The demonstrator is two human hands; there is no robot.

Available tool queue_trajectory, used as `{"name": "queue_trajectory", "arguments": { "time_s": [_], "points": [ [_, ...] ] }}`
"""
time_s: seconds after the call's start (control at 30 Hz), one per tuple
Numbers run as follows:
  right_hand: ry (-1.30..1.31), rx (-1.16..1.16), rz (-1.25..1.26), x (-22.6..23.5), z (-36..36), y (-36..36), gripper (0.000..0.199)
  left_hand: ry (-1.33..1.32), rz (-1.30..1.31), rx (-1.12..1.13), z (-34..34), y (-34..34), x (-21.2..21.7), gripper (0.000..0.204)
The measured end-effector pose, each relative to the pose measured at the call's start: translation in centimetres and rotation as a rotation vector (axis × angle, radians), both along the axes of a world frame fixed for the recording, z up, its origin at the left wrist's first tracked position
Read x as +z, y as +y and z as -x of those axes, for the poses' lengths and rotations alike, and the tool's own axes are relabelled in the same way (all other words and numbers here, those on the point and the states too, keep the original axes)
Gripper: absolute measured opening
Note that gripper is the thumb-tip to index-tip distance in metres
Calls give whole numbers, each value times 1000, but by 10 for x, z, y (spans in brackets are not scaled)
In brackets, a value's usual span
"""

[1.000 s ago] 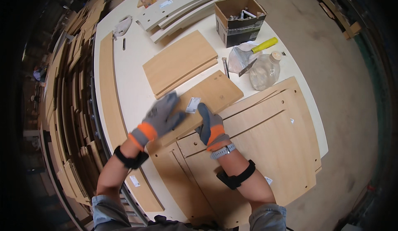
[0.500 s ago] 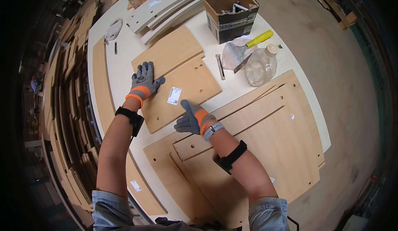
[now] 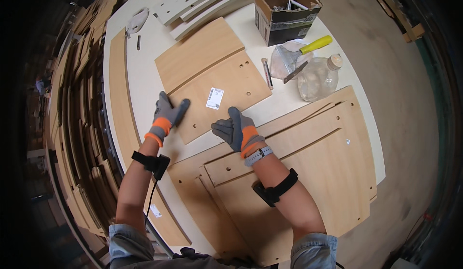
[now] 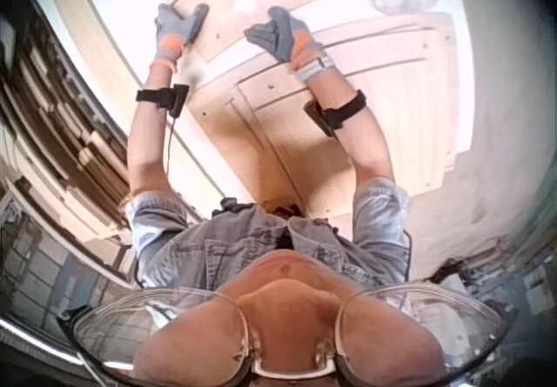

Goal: The recorder moves wood panels from a stack to a workbench and cleans the surface using a liquid and a cloth.

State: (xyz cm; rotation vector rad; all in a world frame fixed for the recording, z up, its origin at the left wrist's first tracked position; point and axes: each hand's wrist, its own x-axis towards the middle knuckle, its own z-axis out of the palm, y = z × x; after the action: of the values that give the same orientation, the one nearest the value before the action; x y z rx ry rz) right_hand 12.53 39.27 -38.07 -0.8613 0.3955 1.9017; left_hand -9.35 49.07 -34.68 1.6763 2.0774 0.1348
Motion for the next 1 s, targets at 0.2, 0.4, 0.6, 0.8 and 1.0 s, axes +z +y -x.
{"name": "queue_trajectory", "arguments": {
  "time_s": [0.2,0.4,0.6,0.8,1.0],
  "points": [
    [-143,55,3,9,3,1,38,158,-207,-173,-7,-6,9,93],
    [-203,58,17,9,14,3,36,399,-335,-517,-29,29,2,97],
    [-300,33,65,7,12,4,37,410,-303,-531,-26,-17,15,89],
    [-397,53,104,18,23,9,36,105,-41,-85,14,41,38,68],
    [-475,47,134,19,27,8,36,-324,84,354,18,80,15,68]
  ]
}}
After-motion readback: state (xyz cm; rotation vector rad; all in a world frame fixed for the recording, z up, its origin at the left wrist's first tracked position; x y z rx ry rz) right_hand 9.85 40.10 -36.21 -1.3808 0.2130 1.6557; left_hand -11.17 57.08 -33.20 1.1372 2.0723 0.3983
